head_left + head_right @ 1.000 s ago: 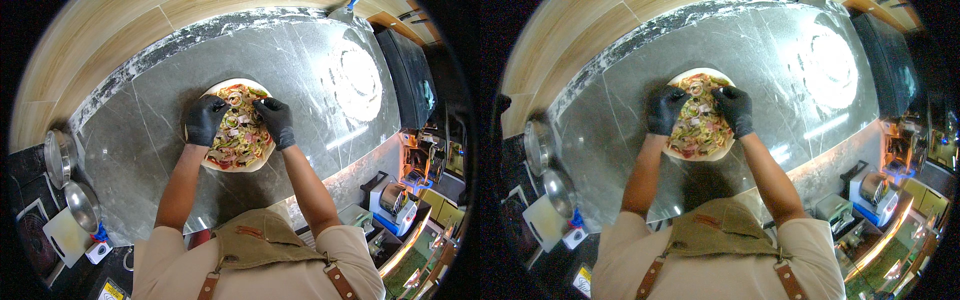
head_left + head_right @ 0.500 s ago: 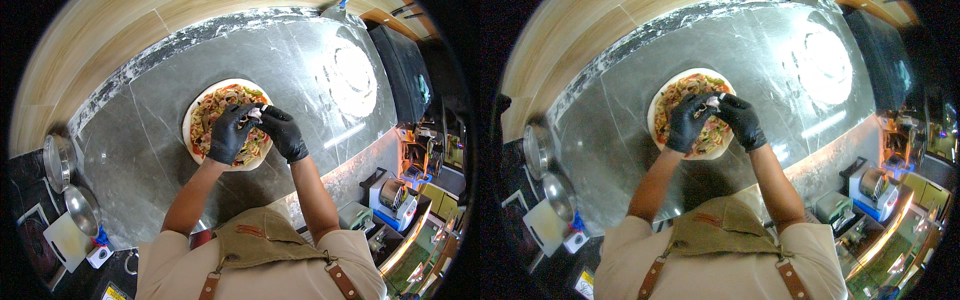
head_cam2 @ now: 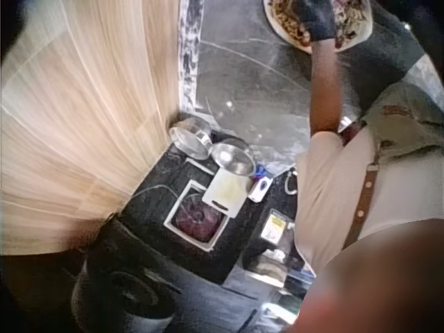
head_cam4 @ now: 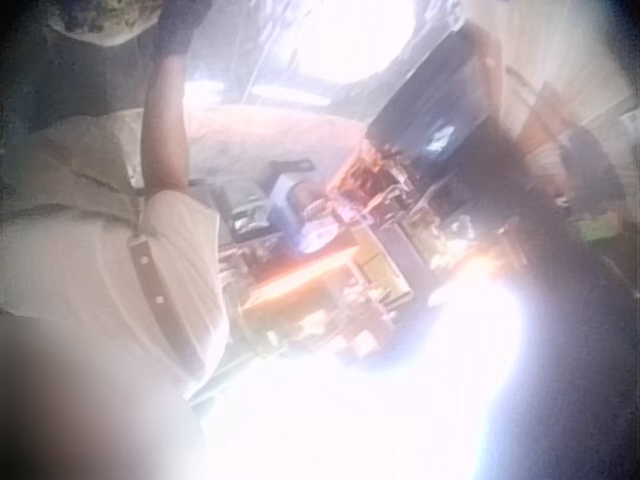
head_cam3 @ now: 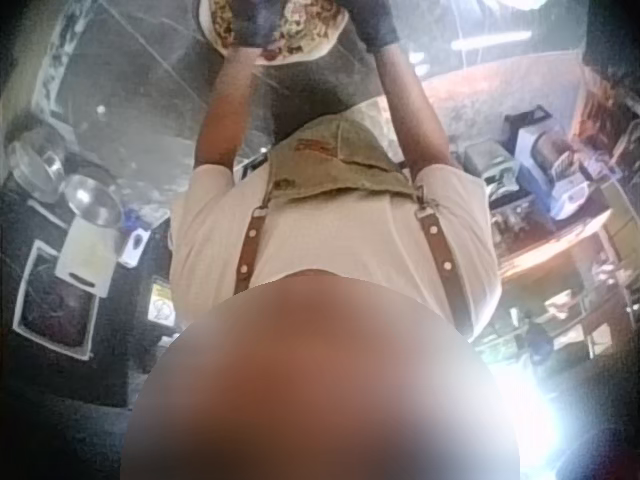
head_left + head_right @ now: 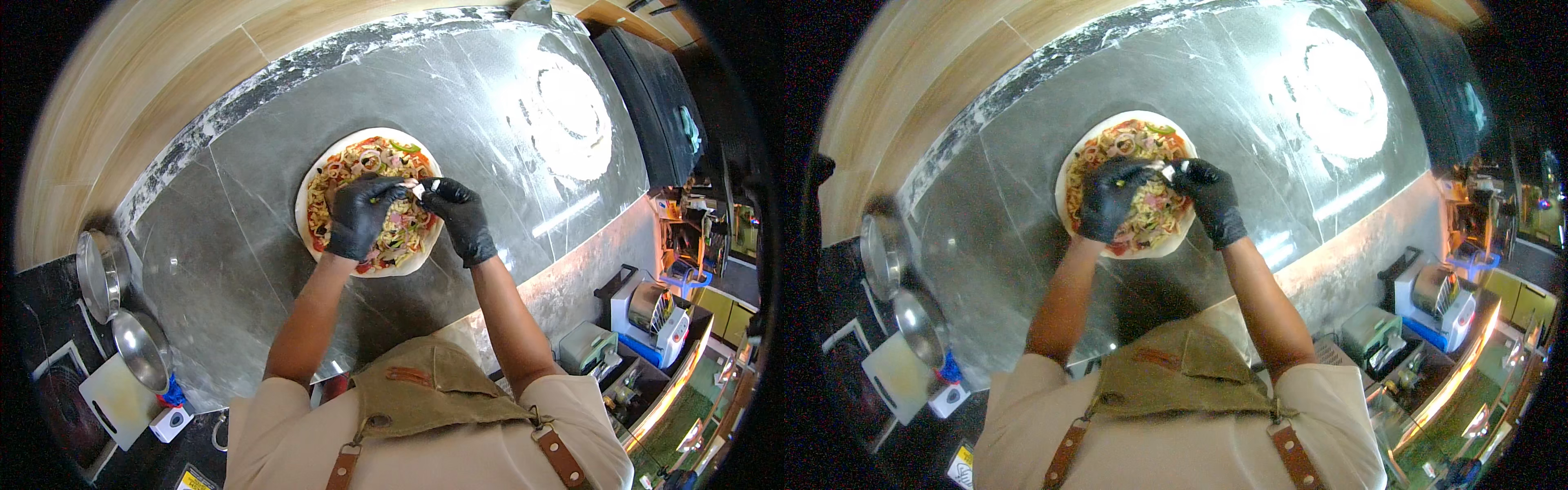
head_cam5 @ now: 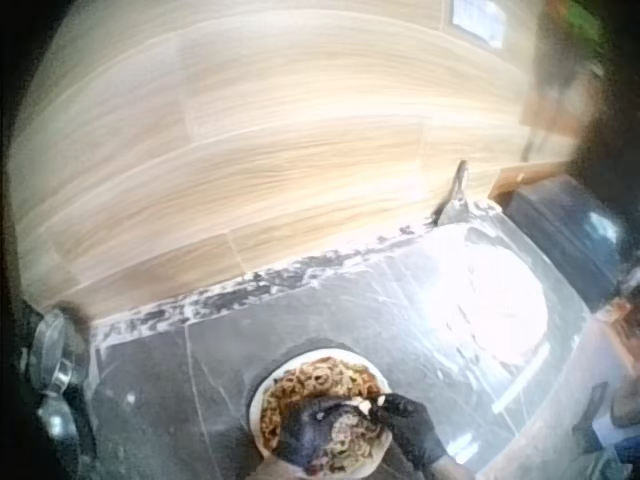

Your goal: The person assembles a pizza by adding toppings including cheese, green peppers, onions, mushrooms, ham, and pepperoni to a dough base with sauce. They repeatedly reach into ingredient containers and place items on the pizza, finishing by picking up a pizza peel.

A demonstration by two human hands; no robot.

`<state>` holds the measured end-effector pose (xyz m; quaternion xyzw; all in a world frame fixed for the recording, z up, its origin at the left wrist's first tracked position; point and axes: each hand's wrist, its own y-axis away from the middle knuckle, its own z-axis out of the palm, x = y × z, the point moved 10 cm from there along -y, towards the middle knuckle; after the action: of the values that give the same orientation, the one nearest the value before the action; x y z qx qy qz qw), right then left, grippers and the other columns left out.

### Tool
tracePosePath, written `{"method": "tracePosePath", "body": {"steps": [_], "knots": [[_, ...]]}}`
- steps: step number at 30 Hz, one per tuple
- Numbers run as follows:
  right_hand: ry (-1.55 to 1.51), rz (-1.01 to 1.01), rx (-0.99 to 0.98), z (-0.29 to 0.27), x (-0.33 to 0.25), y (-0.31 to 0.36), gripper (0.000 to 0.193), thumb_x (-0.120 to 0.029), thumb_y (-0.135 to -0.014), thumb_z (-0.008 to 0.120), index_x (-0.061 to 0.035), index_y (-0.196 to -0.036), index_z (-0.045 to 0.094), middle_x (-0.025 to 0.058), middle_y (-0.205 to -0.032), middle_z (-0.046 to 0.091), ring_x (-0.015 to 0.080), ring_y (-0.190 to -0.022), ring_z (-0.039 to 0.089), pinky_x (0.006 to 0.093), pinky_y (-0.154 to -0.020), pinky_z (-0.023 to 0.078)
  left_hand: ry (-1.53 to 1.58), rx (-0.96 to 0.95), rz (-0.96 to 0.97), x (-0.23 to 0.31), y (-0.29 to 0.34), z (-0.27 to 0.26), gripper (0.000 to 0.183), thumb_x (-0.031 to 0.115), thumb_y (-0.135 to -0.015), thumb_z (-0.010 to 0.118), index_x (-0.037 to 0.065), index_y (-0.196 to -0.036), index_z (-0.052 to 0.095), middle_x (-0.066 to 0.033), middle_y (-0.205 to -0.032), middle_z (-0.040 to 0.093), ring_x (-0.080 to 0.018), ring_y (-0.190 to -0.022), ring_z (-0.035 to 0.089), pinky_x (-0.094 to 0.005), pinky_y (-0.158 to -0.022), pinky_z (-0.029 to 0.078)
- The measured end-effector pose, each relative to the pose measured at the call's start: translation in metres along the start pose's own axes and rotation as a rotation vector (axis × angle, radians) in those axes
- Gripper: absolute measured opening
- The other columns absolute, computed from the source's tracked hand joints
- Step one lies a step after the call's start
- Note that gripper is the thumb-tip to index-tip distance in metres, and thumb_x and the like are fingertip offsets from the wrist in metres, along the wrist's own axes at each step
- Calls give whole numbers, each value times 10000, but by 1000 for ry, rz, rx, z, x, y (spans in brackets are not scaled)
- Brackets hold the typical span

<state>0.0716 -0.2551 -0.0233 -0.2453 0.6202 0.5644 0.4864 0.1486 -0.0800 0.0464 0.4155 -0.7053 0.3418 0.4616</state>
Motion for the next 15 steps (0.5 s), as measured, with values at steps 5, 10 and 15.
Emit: {"method": "tracePosePath", "body": {"steps": [5,10,15], "knots": [[185,-119,57,1,-3,-18,247,-37,-929,740,-11,-1175,739,81,-1046,767,130,-898,697,300,-859,575,-10,119,15,-25,-23,-39,162,110,-905,758,26,-1042,781,-125,-992,768,-220,-879,736,-337,-809,561],[391,-136,122,-3,5,-31,241,-29,-925,738,-11,-1165,740,83,-1055,771,137,-910,702,299,-857,577,-243,124,-101,-67,-36,-72,182,114,-876,770,72,-1051,796,-149,-1069,764,-243,-960,745,-344,-863,561],[435,-132,127,-11,-2,-20,268,-47,-914,746,3,-1177,731,105,-1059,769,154,-932,709,312,-874,576,-533,79,-28,-65,-20,-80,234,48,-858,733,72,-1084,789,-158,-1041,748,-298,-944,723,-388,-844,554]]}}
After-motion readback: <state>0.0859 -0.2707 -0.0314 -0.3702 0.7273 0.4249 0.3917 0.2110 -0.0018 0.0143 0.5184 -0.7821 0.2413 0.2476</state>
